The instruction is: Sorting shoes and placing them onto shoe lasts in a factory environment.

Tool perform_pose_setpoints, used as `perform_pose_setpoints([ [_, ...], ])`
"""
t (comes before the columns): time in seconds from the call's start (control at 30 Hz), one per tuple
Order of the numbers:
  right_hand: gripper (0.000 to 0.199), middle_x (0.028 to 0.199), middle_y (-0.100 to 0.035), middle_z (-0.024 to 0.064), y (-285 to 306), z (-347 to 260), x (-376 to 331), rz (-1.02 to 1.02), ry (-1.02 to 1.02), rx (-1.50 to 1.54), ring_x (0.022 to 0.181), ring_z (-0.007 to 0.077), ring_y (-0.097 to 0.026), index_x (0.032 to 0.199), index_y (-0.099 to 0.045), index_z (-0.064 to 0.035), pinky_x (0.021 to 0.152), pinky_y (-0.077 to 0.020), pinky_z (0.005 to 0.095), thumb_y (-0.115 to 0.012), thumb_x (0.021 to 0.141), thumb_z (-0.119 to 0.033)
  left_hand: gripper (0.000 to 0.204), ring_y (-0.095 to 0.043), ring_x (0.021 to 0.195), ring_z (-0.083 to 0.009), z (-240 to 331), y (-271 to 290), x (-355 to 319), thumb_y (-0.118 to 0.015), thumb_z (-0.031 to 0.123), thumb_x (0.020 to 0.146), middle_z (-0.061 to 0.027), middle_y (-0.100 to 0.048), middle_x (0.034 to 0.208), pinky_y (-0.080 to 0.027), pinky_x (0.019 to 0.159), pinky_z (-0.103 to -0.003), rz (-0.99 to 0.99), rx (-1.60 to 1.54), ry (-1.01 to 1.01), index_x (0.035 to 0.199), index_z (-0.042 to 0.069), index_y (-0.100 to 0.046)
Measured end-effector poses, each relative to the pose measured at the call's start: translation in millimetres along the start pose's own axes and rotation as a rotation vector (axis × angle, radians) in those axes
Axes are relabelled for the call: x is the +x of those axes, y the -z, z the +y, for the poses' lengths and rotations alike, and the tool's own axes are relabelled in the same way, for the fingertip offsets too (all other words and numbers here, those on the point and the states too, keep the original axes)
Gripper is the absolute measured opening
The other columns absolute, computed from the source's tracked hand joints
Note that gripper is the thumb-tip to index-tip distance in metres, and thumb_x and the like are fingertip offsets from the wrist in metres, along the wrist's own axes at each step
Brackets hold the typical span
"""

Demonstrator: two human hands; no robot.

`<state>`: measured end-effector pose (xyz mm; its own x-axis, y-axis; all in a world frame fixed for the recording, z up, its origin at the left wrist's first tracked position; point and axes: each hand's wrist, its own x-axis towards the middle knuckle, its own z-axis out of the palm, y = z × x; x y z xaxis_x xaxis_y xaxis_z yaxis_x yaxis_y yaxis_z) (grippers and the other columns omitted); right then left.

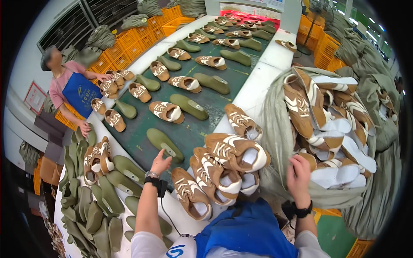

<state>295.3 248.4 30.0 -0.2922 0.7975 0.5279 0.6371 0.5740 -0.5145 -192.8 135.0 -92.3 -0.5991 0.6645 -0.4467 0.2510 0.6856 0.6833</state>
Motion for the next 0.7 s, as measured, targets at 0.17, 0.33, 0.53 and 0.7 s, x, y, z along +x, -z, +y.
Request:
perform_pose_setpoints([
  [0.17, 0.041, 0.118, -0.050, 0.0150, -24, -45, 41, -0.341, 0.368, -0.115, 0.114, 0.0338, -0.045, 0.099, -0.057, -0.0068, 0.093, -0.0387, 0.0427, -0.074, 0.062, -0.011, 0.045, -0.066, 0.071, -0.0187, -10, -16, -98, -0.065, 0.018, 0.080, -0.0135, -0.068, 0.080, -0.052, 0.066, -0.030, 0.157, 0.111, -0.435, 0.120, 0.002, -0.052],
  [0.33, 0.041, 0.118, -0.050, 0.0147, -47, -36, 45, -0.568, 0.475, 0.037, 0.116, 0.0340, -0.043, 0.092, -0.053, -0.0067, 0.095, -0.0376, 0.0429, -0.076, 0.059, -0.013, 0.035, -0.065, 0.074, -0.0159, -24, -44, -192, -0.062, 0.008, 0.082, -0.0103, -0.067, 0.080, -0.051, 0.069, -0.028, 0.086, -0.142, -0.380, 0.116, 0.000, -0.055],
  [0.53, 0.025, 0.109, -0.057, 0.0068, -35, -49, 39, -0.755, -0.453, 1.444, 0.099, 0.0134, -0.054, 0.103, -0.049, -0.0050, 0.084, -0.0450, 0.0287, -0.063, 0.081, -0.006, 0.051, -0.059, 0.101, -0.0199, -4, -45, -227, -0.063, 0.005, 0.081, -0.0118, -0.061, 0.107, -0.050, 0.083, -0.031, 0.206, -0.342, -0.395, 0.128, 0.003, -0.044],
  [0.7, 0.043, 0.124, -0.052, 0.0122, -54, -50, 2, -0.773, -0.799, 1.895, 0.110, 0.0210, -0.054, 0.128, -0.041, -0.0019, 0.094, -0.0440, 0.0341, -0.051, 0.091, -0.021, 0.075, -0.032, 0.129, -0.0273, 49, 2, -221, -0.057, 0.024, 0.089, -0.0157, -0.034, 0.137, -0.032, 0.103, -0.040, 0.119, -1.035, -0.519, 0.145, 0.012, -0.010],
])
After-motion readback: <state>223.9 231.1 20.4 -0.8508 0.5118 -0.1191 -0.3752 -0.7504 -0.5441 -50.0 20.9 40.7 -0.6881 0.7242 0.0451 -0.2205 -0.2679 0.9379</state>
